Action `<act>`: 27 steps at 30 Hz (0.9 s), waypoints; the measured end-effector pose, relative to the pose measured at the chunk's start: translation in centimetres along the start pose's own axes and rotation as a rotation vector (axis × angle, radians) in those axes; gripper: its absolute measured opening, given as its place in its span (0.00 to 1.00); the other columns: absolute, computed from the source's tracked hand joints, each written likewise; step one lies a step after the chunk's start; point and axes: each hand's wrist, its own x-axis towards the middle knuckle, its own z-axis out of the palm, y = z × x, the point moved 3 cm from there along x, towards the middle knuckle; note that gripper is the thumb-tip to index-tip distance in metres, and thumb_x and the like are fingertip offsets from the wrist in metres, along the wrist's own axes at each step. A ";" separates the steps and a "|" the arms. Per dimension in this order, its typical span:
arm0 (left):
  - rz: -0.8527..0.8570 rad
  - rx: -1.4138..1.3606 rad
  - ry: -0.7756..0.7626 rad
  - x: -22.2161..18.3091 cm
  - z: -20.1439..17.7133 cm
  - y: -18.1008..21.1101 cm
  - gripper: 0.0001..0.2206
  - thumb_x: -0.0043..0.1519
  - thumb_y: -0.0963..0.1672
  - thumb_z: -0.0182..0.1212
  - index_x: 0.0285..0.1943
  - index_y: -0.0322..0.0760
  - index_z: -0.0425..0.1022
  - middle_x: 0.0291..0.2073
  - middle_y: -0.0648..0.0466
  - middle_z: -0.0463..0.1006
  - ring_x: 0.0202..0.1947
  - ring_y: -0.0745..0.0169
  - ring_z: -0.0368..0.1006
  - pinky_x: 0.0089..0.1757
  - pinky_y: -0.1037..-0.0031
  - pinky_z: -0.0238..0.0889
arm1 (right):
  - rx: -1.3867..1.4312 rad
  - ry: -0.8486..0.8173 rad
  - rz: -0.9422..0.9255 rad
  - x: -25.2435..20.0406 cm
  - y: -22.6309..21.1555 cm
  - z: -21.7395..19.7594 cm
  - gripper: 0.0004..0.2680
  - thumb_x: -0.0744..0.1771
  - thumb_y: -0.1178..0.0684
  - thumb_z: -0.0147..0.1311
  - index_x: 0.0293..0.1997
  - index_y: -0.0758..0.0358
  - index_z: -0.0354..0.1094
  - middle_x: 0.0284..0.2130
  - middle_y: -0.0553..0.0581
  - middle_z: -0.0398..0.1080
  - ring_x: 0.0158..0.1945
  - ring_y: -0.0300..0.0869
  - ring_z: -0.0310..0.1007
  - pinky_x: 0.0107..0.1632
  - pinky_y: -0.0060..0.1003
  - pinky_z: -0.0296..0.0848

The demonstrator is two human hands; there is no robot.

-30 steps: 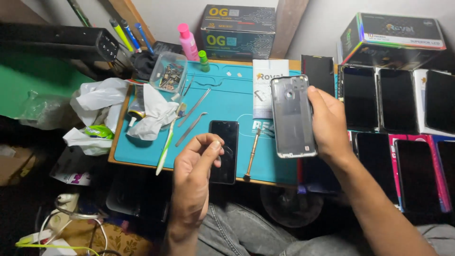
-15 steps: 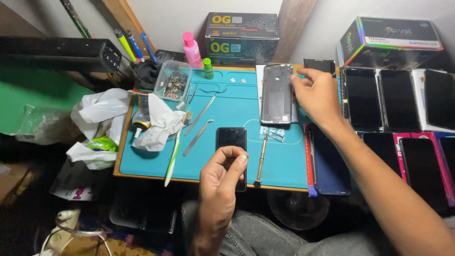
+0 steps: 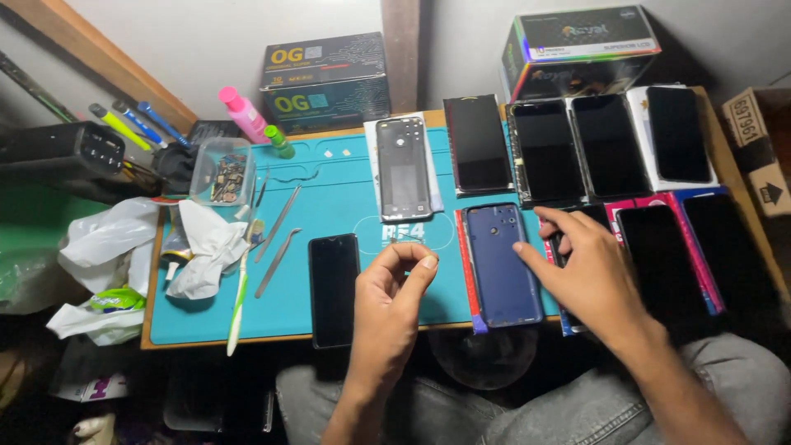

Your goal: The person handles a blue smartphone, peeling off a protective film from the back cover. They then pick up a clear phone case and remove a sticker from it. Finally, they use a small brush to clean the internal components of a disassembled phone.

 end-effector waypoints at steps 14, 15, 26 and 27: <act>0.239 0.350 -0.050 2.0 4.6 -1.2 0.04 0.66 0.43 0.69 0.42 0.37 0.82 0.36 0.50 0.82 0.41 0.60 0.76 0.40 0.70 0.64 | 0.241 -0.148 0.136 0.3 1.0 -1.2 0.12 0.66 0.57 0.62 0.55 0.57 0.82 0.30 0.53 0.84 0.26 0.41 0.80 0.36 0.36 0.77; 0.294 0.393 -0.063 2.1 5.1 -0.8 0.02 0.65 0.41 0.67 0.41 0.38 0.81 0.40 0.49 0.81 0.45 0.55 0.75 0.44 0.68 0.65 | 0.333 -0.144 0.154 0.0 0.8 -1.4 0.12 0.66 0.58 0.62 0.56 0.58 0.82 0.31 0.56 0.84 0.28 0.43 0.82 0.36 0.37 0.79; 0.512 0.643 -0.035 4.1 8.5 -1.4 0.03 0.64 0.41 0.67 0.41 0.40 0.77 0.50 0.47 0.73 0.56 0.37 0.69 0.57 0.53 0.60 | 0.591 -0.048 0.005 0.5 0.7 -1.1 0.10 0.65 0.63 0.64 0.52 0.69 0.82 0.29 0.63 0.77 0.26 0.40 0.80 0.28 0.32 0.80; 0.521 0.661 -0.019 4.1 8.8 -1.4 0.03 0.64 0.41 0.67 0.41 0.40 0.77 0.50 0.48 0.72 0.56 0.38 0.68 0.56 0.54 0.59 | 0.603 -0.031 -0.015 0.6 0.8 -1.0 0.10 0.65 0.64 0.64 0.51 0.68 0.82 0.28 0.62 0.76 0.25 0.40 0.80 0.27 0.31 0.79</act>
